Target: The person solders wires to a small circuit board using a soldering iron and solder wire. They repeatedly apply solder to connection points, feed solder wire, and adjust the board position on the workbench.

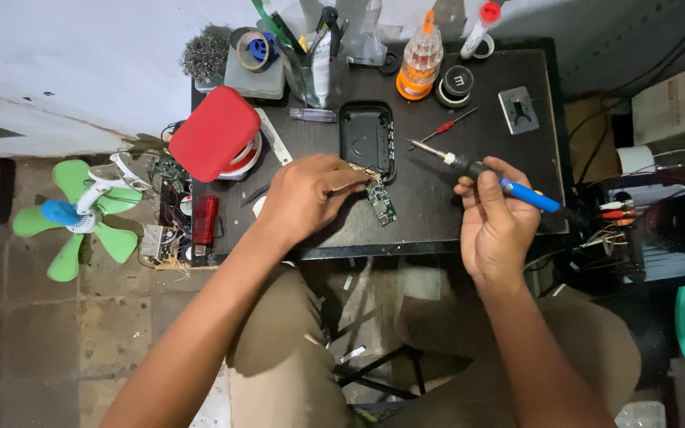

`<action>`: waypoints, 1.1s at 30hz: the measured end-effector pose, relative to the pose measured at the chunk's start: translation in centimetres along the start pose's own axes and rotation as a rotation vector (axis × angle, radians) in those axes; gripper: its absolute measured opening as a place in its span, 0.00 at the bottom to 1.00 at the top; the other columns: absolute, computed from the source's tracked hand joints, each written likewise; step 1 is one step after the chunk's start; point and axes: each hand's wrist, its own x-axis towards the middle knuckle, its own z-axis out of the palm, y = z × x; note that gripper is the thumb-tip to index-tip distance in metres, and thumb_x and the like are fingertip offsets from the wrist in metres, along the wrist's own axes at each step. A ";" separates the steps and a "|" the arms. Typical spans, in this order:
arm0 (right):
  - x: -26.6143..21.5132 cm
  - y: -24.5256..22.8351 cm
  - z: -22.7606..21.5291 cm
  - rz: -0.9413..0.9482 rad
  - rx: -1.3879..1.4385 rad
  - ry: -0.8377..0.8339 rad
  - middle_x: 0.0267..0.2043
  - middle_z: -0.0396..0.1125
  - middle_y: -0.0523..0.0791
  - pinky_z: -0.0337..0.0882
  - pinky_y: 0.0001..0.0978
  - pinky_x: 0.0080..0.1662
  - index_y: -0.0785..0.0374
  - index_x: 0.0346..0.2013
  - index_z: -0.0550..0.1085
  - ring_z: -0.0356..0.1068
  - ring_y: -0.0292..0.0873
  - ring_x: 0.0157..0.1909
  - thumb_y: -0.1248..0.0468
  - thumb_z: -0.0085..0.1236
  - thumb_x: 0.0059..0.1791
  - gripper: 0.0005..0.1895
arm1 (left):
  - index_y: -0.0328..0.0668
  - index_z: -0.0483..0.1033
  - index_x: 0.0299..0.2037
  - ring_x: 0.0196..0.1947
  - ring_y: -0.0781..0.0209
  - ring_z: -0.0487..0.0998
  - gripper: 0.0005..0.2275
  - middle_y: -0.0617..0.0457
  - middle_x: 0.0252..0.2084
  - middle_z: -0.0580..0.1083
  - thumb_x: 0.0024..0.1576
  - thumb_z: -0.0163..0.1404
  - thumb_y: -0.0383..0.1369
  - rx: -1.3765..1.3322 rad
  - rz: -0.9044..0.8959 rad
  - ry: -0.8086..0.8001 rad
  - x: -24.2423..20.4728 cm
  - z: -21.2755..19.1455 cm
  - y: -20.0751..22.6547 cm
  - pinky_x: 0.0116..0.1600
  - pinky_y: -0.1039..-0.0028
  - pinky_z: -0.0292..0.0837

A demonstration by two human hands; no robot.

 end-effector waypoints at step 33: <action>-1.6 1.2 1.9 0.065 0.116 0.032 0.44 0.74 0.53 0.83 0.31 0.45 0.71 0.53 0.72 0.78 0.43 0.39 0.69 0.60 0.54 0.14 | 0.30 0.83 0.44 0.30 0.60 0.83 0.08 0.41 0.34 0.80 0.55 0.60 0.23 -0.557 -0.858 0.713 -1.9 7.1 6.4 0.33 0.72 0.79</action>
